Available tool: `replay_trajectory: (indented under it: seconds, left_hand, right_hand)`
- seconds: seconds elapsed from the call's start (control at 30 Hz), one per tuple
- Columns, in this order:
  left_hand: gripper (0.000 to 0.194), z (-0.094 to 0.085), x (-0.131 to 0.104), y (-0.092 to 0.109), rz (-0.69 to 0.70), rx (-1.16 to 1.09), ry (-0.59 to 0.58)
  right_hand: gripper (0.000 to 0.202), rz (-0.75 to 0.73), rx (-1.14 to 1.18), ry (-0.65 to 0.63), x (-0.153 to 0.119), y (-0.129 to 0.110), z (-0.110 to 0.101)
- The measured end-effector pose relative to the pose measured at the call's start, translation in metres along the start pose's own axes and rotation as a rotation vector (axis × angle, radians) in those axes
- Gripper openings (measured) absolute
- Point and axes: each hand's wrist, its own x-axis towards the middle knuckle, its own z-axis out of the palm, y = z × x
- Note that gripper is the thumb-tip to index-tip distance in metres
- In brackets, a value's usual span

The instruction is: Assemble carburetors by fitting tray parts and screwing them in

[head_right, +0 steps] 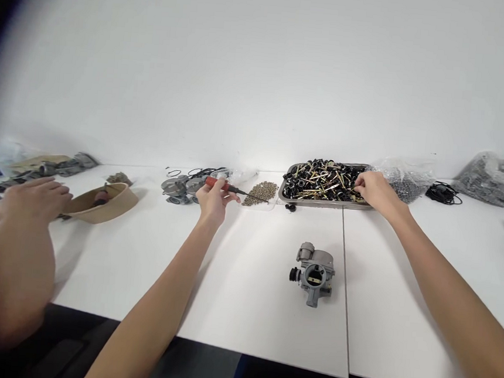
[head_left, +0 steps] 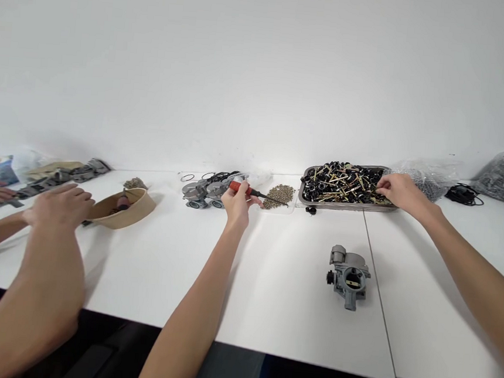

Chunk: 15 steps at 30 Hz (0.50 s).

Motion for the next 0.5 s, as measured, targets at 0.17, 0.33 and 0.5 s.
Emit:
replay_trajectory:
  seconds: [0.17, 0.33, 0.5]
  left_hand:
    - [0.027, -0.002, 0.002, 0.002, -0.013, -0.038, 0.012]
    - [0.027, -0.002, 0.003, 0.001, -0.029, -0.061, 0.012]
    - [0.023, -0.001, 0.002, 0.002, -0.035, -0.066, 0.010]
  right_hand:
    - [0.017, -0.127, 0.291, -0.029, -0.031, -0.037, -0.012]
    - [0.026, -0.177, 0.600, -0.182, -0.070, -0.058, -0.015]
    - [0.028, -0.160, 0.786, -0.322, -0.103, -0.062, -0.012]
